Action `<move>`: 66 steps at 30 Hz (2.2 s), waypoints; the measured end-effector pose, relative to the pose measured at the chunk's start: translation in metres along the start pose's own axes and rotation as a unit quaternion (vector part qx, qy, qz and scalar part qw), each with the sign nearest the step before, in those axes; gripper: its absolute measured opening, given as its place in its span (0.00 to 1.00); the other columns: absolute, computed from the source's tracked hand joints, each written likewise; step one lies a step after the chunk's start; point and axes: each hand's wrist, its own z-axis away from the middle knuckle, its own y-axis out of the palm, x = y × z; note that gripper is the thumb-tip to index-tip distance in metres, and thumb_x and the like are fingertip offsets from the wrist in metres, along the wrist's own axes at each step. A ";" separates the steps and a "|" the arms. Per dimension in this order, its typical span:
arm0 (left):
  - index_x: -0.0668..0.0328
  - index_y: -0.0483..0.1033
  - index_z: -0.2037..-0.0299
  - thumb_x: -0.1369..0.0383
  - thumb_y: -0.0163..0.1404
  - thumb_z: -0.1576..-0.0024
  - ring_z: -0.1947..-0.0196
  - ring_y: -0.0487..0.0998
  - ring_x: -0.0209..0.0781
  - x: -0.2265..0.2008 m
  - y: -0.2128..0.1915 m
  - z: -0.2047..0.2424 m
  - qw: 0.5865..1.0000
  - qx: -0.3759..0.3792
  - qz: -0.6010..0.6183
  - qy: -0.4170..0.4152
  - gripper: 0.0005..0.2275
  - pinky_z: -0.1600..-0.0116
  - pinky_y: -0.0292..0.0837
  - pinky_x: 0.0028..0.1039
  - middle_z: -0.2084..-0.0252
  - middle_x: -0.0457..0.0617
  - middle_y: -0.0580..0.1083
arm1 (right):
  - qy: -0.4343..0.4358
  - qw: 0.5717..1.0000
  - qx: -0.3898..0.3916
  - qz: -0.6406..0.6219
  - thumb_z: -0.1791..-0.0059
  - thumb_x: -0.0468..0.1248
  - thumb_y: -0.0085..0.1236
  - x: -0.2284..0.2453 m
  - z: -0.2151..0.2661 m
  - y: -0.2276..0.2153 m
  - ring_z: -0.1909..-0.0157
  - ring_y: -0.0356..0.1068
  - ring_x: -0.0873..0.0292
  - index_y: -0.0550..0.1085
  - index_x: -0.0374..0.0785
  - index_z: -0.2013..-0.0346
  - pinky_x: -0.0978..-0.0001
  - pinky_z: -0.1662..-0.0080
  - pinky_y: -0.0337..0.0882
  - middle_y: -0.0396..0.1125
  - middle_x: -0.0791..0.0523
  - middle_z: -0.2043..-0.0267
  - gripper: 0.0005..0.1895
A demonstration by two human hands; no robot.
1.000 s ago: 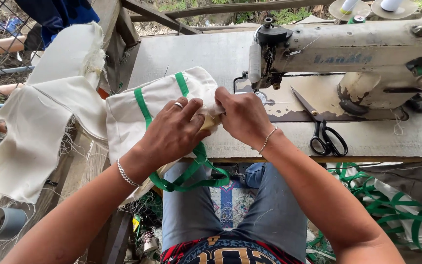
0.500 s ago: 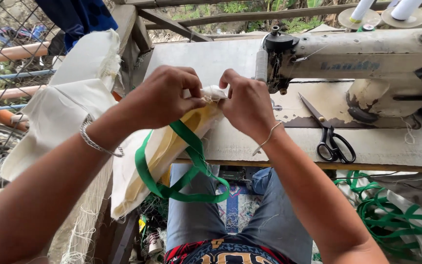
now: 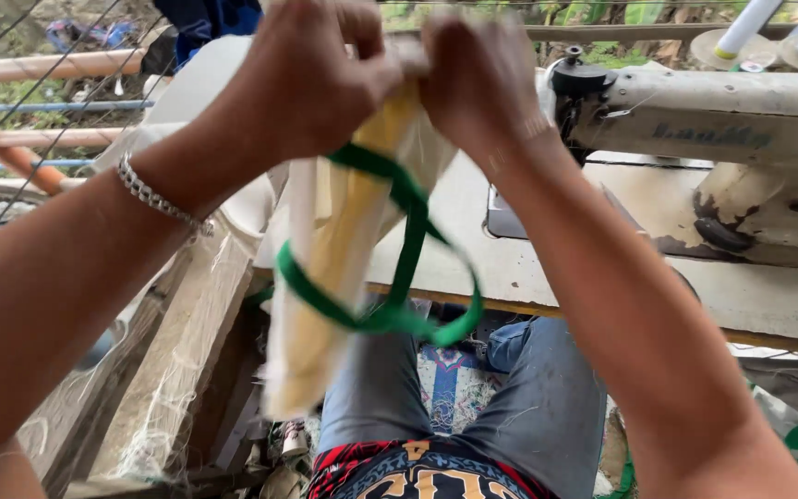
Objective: Trimming loose threads and inspecting a white tote bag with green straps at a sewing station.
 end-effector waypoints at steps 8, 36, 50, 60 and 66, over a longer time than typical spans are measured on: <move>0.55 0.77 0.65 0.65 0.59 0.43 0.70 0.77 0.50 0.059 -0.034 0.030 0.959 -0.266 -0.101 -0.009 0.06 0.65 0.69 0.38 0.68 0.50 0.76 | 0.015 0.922 0.037 -0.385 0.51 0.38 0.46 0.063 -0.055 -0.020 0.73 0.58 0.61 0.67 0.47 0.79 0.57 0.71 0.57 0.60 0.61 0.79 0.11; 0.66 0.73 0.64 0.76 0.56 0.39 0.74 0.75 0.47 0.056 -0.012 0.042 0.978 0.023 0.052 0.199 0.04 0.72 0.68 0.35 0.64 0.52 0.74 | 0.121 0.880 -0.035 -0.458 0.43 0.35 0.51 0.027 0.099 -0.084 0.53 0.78 0.55 0.70 0.28 0.49 0.69 0.51 0.81 0.74 0.48 0.56 0.12; 0.69 0.69 0.72 0.85 0.55 0.43 0.72 0.74 0.42 0.010 -0.005 0.020 0.938 0.073 0.140 0.308 0.09 0.68 0.68 0.28 0.60 0.53 0.70 | 0.298 0.580 0.055 -0.756 0.56 0.49 0.67 0.076 0.190 -0.032 0.53 0.72 0.62 0.68 0.34 0.45 0.72 0.54 0.73 0.72 0.54 0.53 0.32; 0.70 0.70 0.72 0.88 0.58 0.47 0.69 0.70 0.43 0.020 -0.012 0.015 0.949 0.026 0.099 0.298 0.10 0.67 0.68 0.28 0.62 0.54 0.69 | 0.208 0.542 0.088 -0.810 0.55 0.30 0.66 0.104 0.174 -0.048 0.49 0.68 0.58 0.70 0.33 0.48 0.70 0.48 0.70 0.69 0.52 0.54 0.22; 0.66 0.68 0.71 0.85 0.57 0.43 0.80 0.67 0.41 0.031 -0.032 0.015 0.959 -0.099 -0.143 0.222 0.11 0.81 0.65 0.30 0.62 0.54 0.68 | 0.193 0.690 0.047 -0.696 0.55 0.45 0.65 0.144 0.094 -0.054 0.52 0.76 0.61 0.75 0.34 0.54 0.71 0.51 0.77 0.76 0.53 0.55 0.22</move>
